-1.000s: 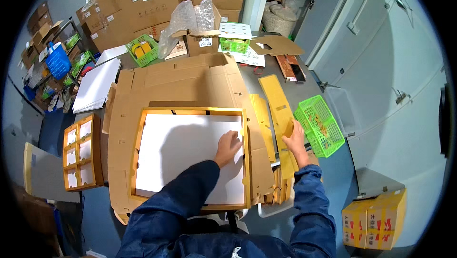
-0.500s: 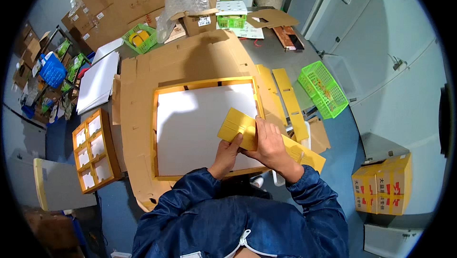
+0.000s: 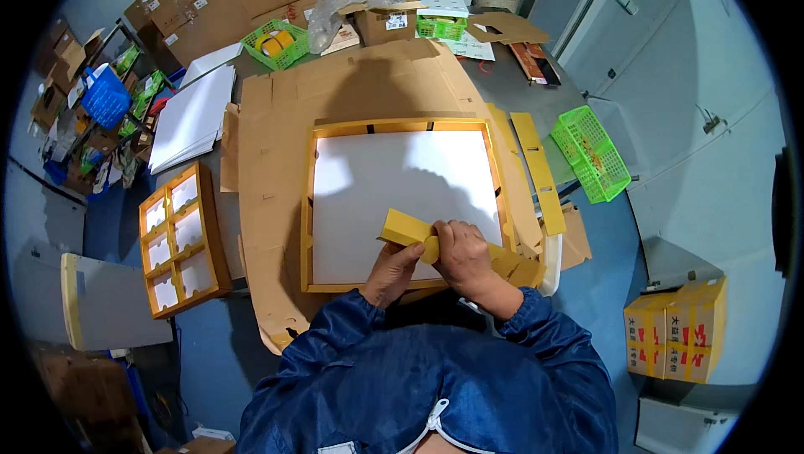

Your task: The person assembles a cardboard box by folding its sides and inserting a white foam sheet and yellow plastic dividers. They then fold the top flaps to close the box. The process is repeated for a second box.

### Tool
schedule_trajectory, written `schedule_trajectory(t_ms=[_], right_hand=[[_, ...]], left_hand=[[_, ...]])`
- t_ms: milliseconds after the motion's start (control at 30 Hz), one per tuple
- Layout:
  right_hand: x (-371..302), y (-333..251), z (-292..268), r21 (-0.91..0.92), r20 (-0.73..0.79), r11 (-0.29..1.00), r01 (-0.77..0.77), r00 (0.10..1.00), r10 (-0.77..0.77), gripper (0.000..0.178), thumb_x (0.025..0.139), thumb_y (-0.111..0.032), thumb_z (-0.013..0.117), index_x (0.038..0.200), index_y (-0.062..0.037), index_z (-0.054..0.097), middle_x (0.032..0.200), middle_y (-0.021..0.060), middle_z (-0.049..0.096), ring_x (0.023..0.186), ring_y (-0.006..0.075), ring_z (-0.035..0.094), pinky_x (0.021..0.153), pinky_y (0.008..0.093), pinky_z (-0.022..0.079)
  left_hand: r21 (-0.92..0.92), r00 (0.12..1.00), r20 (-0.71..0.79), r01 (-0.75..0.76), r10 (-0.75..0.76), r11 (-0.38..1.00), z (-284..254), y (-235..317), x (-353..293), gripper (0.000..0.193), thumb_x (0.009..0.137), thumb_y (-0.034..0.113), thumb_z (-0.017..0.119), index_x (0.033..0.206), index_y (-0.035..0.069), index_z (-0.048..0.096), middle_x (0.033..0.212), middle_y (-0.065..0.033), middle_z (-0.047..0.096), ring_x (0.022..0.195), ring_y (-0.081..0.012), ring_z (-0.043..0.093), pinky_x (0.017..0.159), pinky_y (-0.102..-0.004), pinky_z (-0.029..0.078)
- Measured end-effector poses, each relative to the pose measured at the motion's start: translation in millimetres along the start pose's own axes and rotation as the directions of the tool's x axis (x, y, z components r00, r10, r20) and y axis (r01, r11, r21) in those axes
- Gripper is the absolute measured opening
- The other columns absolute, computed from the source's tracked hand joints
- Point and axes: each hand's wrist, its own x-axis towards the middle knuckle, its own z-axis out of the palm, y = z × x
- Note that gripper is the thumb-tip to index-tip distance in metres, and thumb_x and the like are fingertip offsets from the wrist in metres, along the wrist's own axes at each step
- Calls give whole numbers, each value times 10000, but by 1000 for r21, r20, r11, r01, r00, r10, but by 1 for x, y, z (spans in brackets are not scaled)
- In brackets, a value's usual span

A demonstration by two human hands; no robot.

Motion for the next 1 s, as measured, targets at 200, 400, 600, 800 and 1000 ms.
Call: schedule_trajectory(t_ms=[200,400,600,800,1000], right_hand=[[19,-15,-32,400,509,861,-315,857,77,458,692,-192,764,1040,-12,528,843,189,611,794,377,614,725,404,506],[6,-3,-35,622,614,575,-532,786,64,906,680,-356,802,1357,46,354,1209,230,518,1184,329,495,999,388,392],[11,-11,-30,522,812,511,-682,581,-55,935,679,-400,785,1360,63,343,1247,246,521,1160,323,524,975,377,410],[38,-17,-20,310,933,653,-691,354,-69,895,688,-392,771,1341,66,365,1231,280,510,1175,307,509,975,363,396],[20,26,-23,439,867,676,-592,477,-146,965,666,-523,772,1333,63,393,1212,251,543,1136,349,541,986,369,412]], left_hand=[[119,993,62,-110,103,987,-7,11,-15,487,850,110,653,1299,89,468,1335,-56,470,1251,-215,424,1099,-358,302],[22,958,182,-229,221,973,2,41,-13,367,922,161,599,1261,66,492,1308,-90,532,1226,-221,486,1073,-379,359],[65,957,121,-271,262,960,-13,76,-32,318,934,236,588,1191,54,541,1231,-131,576,1177,-264,534,1019,-440,418],[8,957,24,-289,289,957,-24,82,-31,332,962,259,535,1175,5,545,1131,-128,609,1011,-250,602,935,-392,466],[-184,794,-80,-605,602,774,-72,120,-31,255,984,259,482,1122,53,543,1149,-88,570,1232,-290,477,1069,-467,374]])
